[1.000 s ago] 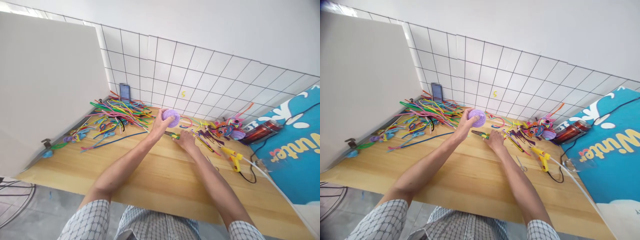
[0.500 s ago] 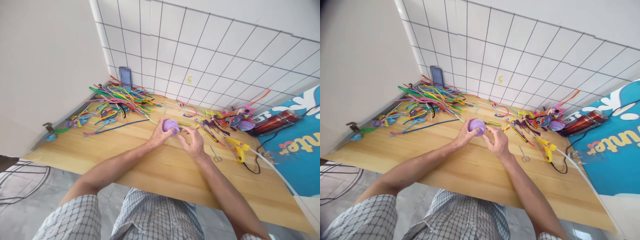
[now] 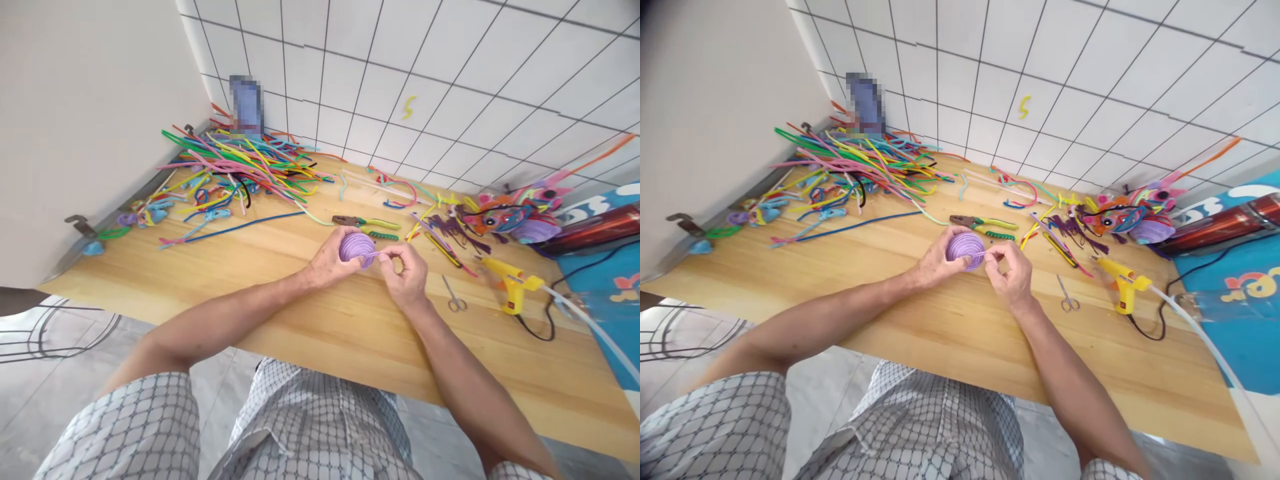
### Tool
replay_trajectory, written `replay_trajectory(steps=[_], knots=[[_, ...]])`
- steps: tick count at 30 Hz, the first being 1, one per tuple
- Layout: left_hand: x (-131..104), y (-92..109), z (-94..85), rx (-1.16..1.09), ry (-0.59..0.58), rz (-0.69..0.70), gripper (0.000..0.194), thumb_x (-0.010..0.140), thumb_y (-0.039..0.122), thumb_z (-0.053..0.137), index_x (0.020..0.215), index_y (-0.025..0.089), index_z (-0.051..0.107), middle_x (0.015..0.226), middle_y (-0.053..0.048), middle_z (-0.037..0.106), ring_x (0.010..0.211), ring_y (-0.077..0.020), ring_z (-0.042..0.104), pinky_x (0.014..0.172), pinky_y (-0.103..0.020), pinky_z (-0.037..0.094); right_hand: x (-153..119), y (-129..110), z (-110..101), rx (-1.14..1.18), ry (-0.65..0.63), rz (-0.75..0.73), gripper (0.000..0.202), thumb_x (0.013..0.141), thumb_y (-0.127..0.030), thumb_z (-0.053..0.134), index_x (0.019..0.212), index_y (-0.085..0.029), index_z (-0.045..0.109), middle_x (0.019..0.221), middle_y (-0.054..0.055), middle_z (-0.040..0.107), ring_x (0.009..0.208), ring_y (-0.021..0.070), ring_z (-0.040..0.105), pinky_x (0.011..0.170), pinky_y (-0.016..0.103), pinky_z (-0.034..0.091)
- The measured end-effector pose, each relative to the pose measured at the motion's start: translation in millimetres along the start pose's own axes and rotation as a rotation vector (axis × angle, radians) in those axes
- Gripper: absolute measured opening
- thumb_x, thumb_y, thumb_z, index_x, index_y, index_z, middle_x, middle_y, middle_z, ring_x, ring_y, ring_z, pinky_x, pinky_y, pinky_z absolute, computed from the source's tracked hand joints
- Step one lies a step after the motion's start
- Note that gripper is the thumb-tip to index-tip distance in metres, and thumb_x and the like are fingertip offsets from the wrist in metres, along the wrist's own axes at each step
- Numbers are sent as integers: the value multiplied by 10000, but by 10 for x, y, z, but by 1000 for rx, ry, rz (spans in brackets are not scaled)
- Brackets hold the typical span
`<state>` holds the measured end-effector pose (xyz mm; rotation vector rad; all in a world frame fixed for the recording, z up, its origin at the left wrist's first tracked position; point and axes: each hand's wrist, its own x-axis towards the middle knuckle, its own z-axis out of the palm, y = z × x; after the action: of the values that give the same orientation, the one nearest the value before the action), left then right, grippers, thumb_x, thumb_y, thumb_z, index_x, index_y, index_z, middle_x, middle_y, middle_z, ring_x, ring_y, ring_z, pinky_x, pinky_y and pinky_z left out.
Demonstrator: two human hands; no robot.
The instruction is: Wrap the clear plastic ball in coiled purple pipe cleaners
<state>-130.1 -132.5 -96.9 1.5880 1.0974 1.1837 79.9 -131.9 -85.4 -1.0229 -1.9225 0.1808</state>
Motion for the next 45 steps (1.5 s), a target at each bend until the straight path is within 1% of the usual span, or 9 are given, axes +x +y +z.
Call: replay_trajectory(steps=[6, 12, 15, 22, 27, 32, 35, 40, 45], knots=[[31, -42, 16, 42, 21, 26, 551, 810, 376, 792, 1282, 184, 581, 1336, -151, 687, 1279, -313, 673, 1141, -499, 545, -57, -43, 65, -22, -65, -172, 58, 972, -270, 654, 1012, -276, 695, 922, 53, 775, 853, 226, 738, 787, 396, 604], [20, -102, 45, 90, -14, 184, 574, 789, 370, 822, 1284, 188, 595, 1313, -147, 692, 1271, -319, 675, 1153, -487, 545, -38, -71, 84, 99, -51, 67, 110, 969, -291, 649, 868, -252, 669, 786, 2, 714, 708, 176, 654, 702, 337, 563], [26, -100, 36, 102, 16, 166, 565, 806, 356, 805, 1299, 193, 582, 1334, -147, 687, 1265, -321, 675, 1135, -485, 552, -54, -57, 90, 179, -57, 158, 114, 937, -274, 657, 827, -241, 660, 744, -17, 695, 672, 163, 635, 665, 308, 548], [58, -145, 35, 194, 71, 194, 559, 808, 320, 772, 1307, 189, 557, 1327, -145, 685, 1270, -308, 675, 1121, -479, 560, -67, -162, 60, 40, 17, -110, 60, 956, -212, 729, 919, -259, 723, 822, 2, 758, 707, 167, 668, 689, 319, 554], [-1, -152, 62, 281, -21, 366, 556, 792, 258, 765, 1306, 206, 560, 1305, -144, 691, 1292, -328, 664, 1134, -509, 559, -68, -111, 76, 84, -5, 27, 93, 980, -263, 727, 888, -248, 719, 790, -9, 746, 688, 155, 658, 686, 303, 553], [26, -116, 42, 204, 54, 206, 554, 797, 282, 781, 1301, 194, 566, 1312, -143, 699, 1262, -312, 684, 1130, -494, 566, -113, 5, 135, 213, -22, 256, 161, 976, -354, 715, 872, -231, 713, 744, -20, 724, 649, 146, 642, 641, 288, 537], [71, -89, 13, 152, 102, 83, 521, 813, 288, 765, 1282, 177, 568, 1317, -147, 703, 1247, -298, 695, 1125, -481, 566, -144, -15, 163, 218, -40, 174, 90, 977, -323, 714, 989, -239, 745, 845, 4, 767, 727, 159, 693, 698, 308, 582], [82, -62, 0, 127, 105, 64, 525, 800, 284, 774, 1272, 179, 571, 1312, -142, 705, 1247, -296, 697, 1134, -482, 560, -176, -35, 190, 193, 25, 122, 316, 961, -299, 745, 1269, -255, 687, 995, 34, 743, 751, 157, 700, 700, 321, 621], [53, -62, 8, 110, 74, 72, 531, 825, 319, 775, 1292, 181, 566, 1328, -154, 696, 1285, -309, 677, 1153, -494, 546, -155, 15, 172, 197, 26, 120, 218, 979, -279, 738, 1194, -262, 712, 990, 31, 759, 802, 175, 732, 746, 341, 637]])
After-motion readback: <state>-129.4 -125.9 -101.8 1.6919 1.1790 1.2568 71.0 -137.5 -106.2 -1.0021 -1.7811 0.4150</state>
